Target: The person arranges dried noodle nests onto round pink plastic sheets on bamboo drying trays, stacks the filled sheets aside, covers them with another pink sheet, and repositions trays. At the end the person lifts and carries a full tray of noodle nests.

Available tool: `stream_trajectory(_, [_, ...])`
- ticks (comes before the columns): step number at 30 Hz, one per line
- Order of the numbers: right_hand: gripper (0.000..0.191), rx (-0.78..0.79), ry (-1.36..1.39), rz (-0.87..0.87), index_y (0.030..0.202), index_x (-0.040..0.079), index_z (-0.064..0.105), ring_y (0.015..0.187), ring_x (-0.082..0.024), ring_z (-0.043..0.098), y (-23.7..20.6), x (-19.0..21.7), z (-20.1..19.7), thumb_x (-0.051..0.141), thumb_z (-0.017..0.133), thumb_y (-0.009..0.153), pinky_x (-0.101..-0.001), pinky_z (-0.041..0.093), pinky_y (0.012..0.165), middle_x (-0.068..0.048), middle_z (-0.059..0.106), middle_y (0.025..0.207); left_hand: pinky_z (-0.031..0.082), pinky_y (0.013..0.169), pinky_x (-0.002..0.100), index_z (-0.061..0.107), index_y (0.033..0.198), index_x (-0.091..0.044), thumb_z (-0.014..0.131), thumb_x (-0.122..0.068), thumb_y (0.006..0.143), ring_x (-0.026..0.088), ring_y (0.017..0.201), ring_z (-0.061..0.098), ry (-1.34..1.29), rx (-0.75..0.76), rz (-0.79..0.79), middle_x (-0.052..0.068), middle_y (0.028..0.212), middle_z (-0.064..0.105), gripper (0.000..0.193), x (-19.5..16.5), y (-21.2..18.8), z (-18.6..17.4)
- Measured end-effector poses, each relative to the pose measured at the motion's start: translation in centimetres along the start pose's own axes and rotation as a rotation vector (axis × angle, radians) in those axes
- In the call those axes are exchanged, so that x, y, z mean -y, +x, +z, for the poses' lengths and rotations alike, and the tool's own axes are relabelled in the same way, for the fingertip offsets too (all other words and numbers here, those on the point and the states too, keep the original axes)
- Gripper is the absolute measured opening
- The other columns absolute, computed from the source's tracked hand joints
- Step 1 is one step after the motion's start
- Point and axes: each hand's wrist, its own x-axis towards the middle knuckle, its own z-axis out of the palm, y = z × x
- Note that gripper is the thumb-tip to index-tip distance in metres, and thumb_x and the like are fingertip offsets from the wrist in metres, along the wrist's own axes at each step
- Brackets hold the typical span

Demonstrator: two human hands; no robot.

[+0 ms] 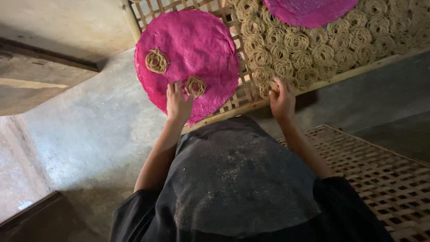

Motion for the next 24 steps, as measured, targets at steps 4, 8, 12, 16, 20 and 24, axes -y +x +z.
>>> stream_trajectory(4, [0.045, -0.198, -0.112, -0.229, 0.138, -0.002, 0.056, 0.116, -0.044, 0.059, -0.6, 1.8, 0.3, 0.014, 0.068, 0.098, -0.0511, 0.051, 0.093, -0.027, 0.062, 0.128, 0.053, 0.08, 0.049, 0.061, 0.102, -0.003, 0.074, -0.018, 0.084, 0.042, 0.106, 0.056, 0.038, 0.035, -0.049, 0.024, 0.113, 0.057, 0.027, 1.0, 1.3, 1.9])
stream_trajectory(8, [0.035, 0.016, 0.164, -0.012, 0.132, 0.008, 0.06, 0.11, -0.03, 0.067, -0.2, 5.3, 2.2, 0.032, 0.055, 0.107, -0.0459, 0.056, 0.097, -0.017, 0.068, 0.119, 0.055, 0.082, 0.049, 0.06, 0.107, -0.008, 0.067, -0.018, 0.101, 0.038, 0.095, 0.065, -0.027, 0.153, -0.014, 0.016, 0.1, 0.066, 0.014, 0.9, 2.3, 1.9])
stream_trajectory(12, [0.05, 0.63, 0.904, 0.416, 0.127, 0.004, 0.063, 0.109, -0.023, 0.067, 1.3, 10.6, 6.5, 0.046, 0.053, 0.101, -0.0401, 0.054, 0.099, -0.013, 0.068, 0.12, 0.058, 0.075, 0.043, 0.057, 0.11, -0.004, 0.069, -0.025, 0.1, 0.029, 0.083, 0.074, -0.349, 0.34, -0.221, 0.015, 0.088, 0.07, 0.025, -2.5, 2.4, 1.0])
stream_trajectory(16, [0.046, 0.773, 1.53, 0.541, 0.119, 0.001, 0.066, 0.103, -0.023, 0.072, 5.6, 14.1, 9.7, 0.038, 0.06, 0.093, -0.0408, 0.058, 0.096, -0.01, 0.073, 0.114, 0.059, 0.078, 0.036, 0.055, 0.116, -0.002, 0.082, -0.013, 0.083, 0.024, 0.091, 0.073, -0.776, 0.364, 0.019, 0.013, 0.1, 0.07, 0.044, -4.1, 1.6, -1.3])
stream_trajectory(20, [0.026, 0.736, 1.059, 0.28, 0.112, 0.0, 0.071, 0.082, -0.021, 0.067, 12.0, 15.0, 9.4, 0.021, 0.063, 0.099, -0.0351, 0.054, 0.077, -0.01, 0.073, 0.096, 0.057, 0.086, 0.04, 0.062, 0.119, -0.004, 0.078, -0.004, 0.084, 0.029, 0.099, 0.069, -0.475, -0.011, -0.076, 0.016, 0.11, 0.066, 0.038, 0.5, 2.6, -4.6])
stream_trajectory(24, [0.02, 0.228, 0.894, 0.132, 0.109, 0.006, 0.07, 0.09, -0.016, 0.068, 22.2, 16.6, 11.0, 0.005, 0.062, 0.091, -0.0324, 0.058, 0.083, -0.003, 0.071, 0.099, 0.053, 0.091, 0.044, 0.06, 0.12, -0.003, 0.074, -0.009, 0.09, 0.033, 0.104, 0.066, -0.289, -0.181, -0.262, 0.016, 0.113, 0.064, 0.033, 6.8, 3.2, -7.0])
